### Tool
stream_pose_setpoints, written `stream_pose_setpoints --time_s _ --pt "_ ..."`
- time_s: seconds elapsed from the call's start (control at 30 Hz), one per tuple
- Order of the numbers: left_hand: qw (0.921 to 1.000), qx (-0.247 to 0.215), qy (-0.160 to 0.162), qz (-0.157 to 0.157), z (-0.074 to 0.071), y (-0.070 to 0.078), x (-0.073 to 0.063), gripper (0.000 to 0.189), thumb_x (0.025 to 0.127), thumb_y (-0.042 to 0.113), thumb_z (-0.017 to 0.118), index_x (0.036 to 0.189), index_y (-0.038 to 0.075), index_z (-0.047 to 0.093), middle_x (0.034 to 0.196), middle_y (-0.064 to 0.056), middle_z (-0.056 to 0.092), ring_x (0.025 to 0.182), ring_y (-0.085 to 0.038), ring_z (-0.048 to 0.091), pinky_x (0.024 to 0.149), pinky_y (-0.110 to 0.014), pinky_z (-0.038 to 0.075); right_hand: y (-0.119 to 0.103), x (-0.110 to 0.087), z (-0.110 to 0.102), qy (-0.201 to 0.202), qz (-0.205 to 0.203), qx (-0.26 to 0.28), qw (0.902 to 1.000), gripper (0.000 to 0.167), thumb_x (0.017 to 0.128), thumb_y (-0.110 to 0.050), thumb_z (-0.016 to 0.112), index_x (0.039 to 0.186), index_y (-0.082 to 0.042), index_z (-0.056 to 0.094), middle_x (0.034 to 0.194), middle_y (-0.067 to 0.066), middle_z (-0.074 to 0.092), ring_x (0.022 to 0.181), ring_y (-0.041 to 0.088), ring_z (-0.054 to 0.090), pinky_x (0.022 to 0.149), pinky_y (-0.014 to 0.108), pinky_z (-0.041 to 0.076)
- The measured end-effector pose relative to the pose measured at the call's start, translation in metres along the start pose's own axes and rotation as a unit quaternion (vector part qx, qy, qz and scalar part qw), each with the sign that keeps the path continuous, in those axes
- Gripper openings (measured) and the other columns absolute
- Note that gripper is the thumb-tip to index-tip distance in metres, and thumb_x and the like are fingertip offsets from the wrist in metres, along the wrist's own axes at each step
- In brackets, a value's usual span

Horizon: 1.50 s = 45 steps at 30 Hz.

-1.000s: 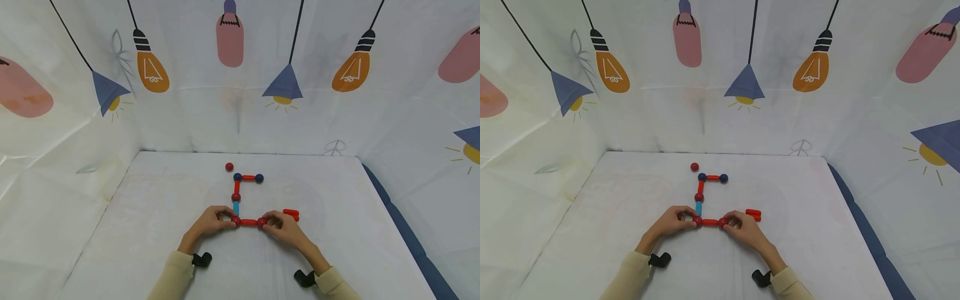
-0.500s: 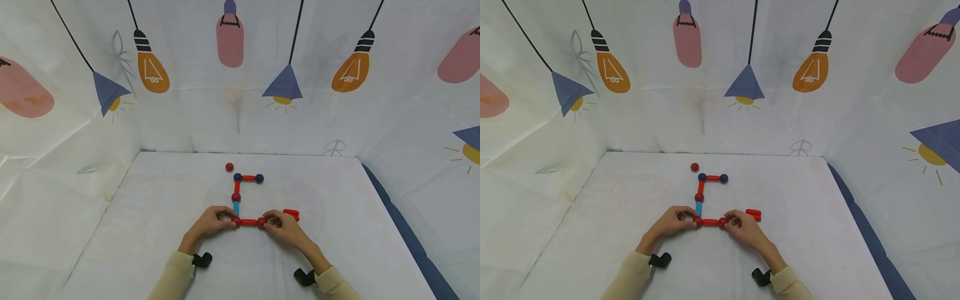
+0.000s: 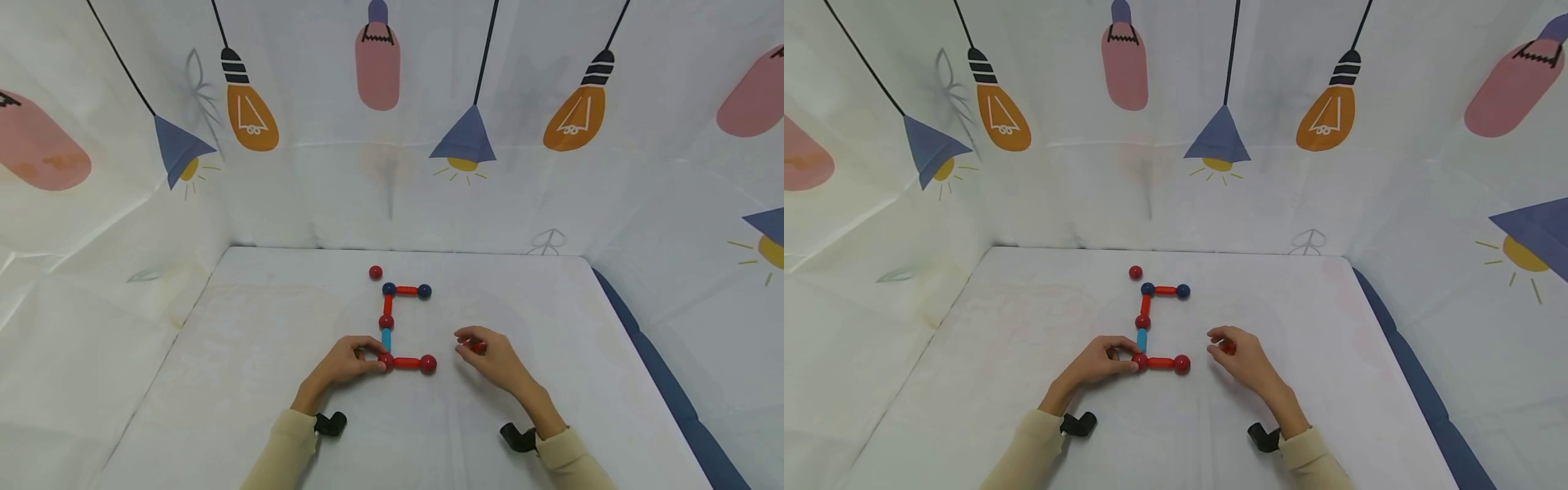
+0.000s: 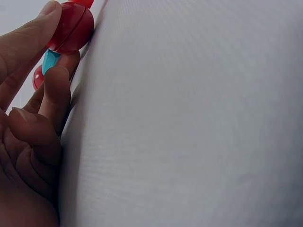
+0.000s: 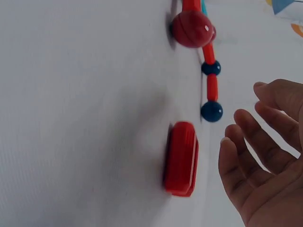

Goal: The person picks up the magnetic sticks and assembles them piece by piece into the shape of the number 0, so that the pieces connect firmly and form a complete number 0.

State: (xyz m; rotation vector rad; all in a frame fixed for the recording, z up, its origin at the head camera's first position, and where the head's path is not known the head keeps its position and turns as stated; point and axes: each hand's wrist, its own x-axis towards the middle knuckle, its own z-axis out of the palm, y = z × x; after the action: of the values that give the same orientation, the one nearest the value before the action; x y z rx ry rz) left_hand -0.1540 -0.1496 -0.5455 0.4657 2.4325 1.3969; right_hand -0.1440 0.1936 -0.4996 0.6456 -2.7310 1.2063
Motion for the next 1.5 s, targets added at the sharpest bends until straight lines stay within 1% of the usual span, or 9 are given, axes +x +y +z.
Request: stream_pose_setpoints --time_s 0.2,0.4,0.5,0.7,0.83,1.03,1.2,1.43,1.5 --pt "1.0 -0.003 0.0 0.0 0.0 0.001 0.0 0.021 0.089 0.03 0.081 0.109 0.024 0.077 0.104 0.007 0.072 0.083 -0.013 0.057 0.068 -0.022 0.046 0.007 0.001 -0.008 0.002 0.011 -0.024 0.9997 0.031 0.089 -0.01 0.08 0.118 -0.002 0.071 0.11 0.011 0.075 0.095 0.022 0.067 0.077 0.03 0.06" --pt "1.0 0.002 0.0 -0.004 0.0 0.002 0.0 0.02 0.09 0.031 0.081 0.109 0.025 0.077 0.104 0.008 0.072 0.081 -0.013 0.056 0.067 -0.021 0.045 0.018 0.002 -0.011 -0.014 0.042 -0.056 0.9974 0.029 0.09 -0.011 0.079 0.117 -0.002 0.072 0.113 0.012 0.073 0.105 0.03 0.067 0.084 0.046 0.06" --pt "1.0 0.004 0.0 -0.002 0.0 0.002 0.0 0.02 0.09 0.03 0.081 0.109 0.025 0.077 0.104 0.008 0.072 0.081 -0.013 0.056 0.068 -0.021 0.045 0.023 0.001 -0.012 -0.021 0.052 -0.062 0.9965 0.027 0.09 -0.009 0.078 0.115 -0.001 0.073 0.112 0.013 0.073 0.104 0.031 0.067 0.085 0.049 0.059" --pt "1.0 0.008 0.002 0.004 0.0 0.003 0.0 0.021 0.09 0.03 0.081 0.109 0.022 0.077 0.104 0.005 0.073 0.082 -0.012 0.056 0.068 -0.021 0.046 0.035 -0.002 -0.011 -0.034 0.068 -0.058 0.9954 0.022 0.092 -0.004 0.075 0.113 -0.001 0.073 0.108 0.011 0.073 0.094 0.024 0.067 0.081 0.042 0.058" --pt "1.0 0.008 0.002 0.003 0.0 0.004 0.0 0.021 0.09 0.03 0.081 0.109 0.021 0.077 0.104 0.005 0.073 0.081 -0.012 0.056 0.068 -0.021 0.045 0.039 -0.001 -0.011 -0.042 0.073 -0.052 0.995 0.023 0.092 -0.003 0.074 0.114 -0.001 0.072 0.108 0.011 0.074 0.094 0.023 0.067 0.081 0.039 0.058" --pt "1.0 0.009 0.002 -0.002 0.0 0.002 -0.001 0.021 0.089 0.03 0.081 0.109 0.024 0.077 0.104 0.007 0.072 0.082 -0.012 0.056 0.068 -0.02 0.045 0.04 0.005 -0.013 -0.073 0.095 -0.047 0.9917 0.024 0.093 -0.004 0.072 0.117 -0.002 0.072 0.109 0.01 0.074 0.095 0.023 0.067 0.085 0.041 0.059" --pt "1.0 0.005 0.003 0.008 0.0 0.002 -0.001 0.022 0.09 0.03 0.081 0.109 0.021 0.077 0.104 0.004 0.072 0.08 -0.012 0.056 0.068 -0.022 0.045 0.039 0.011 -0.015 -0.1 0.109 -0.036 0.9883 0.024 0.094 -0.003 0.07 0.118 -0.004 0.072 0.11 0.009 0.074 0.097 0.023 0.068 0.087 0.041 0.06" --pt "1.0 0.003 0.004 0.0 0.0 0.002 -0.001 0.021 0.089 0.032 0.081 0.109 0.024 0.077 0.103 0.007 0.072 0.078 -0.011 0.056 0.067 -0.021 0.045 0.039 0.015 -0.015 -0.109 0.107 -0.036 0.9876 0.023 0.093 -0.004 0.072 0.116 -0.006 0.073 0.105 0.006 0.074 0.092 0.019 0.065 0.077 0.024 0.056" --pt "1.0 0.004 0.004 0.0 0.0 0.002 -0.001 0.022 0.089 0.031 0.081 0.109 0.023 0.077 0.103 0.007 0.072 0.078 -0.012 0.056 0.066 -0.021 0.045 0.038 0.015 -0.015 -0.108 0.106 -0.033 0.9879 0.022 0.093 -0.005 0.073 0.115 -0.006 0.074 0.105 0.006 0.075 0.092 0.018 0.064 0.076 0.021 0.055"
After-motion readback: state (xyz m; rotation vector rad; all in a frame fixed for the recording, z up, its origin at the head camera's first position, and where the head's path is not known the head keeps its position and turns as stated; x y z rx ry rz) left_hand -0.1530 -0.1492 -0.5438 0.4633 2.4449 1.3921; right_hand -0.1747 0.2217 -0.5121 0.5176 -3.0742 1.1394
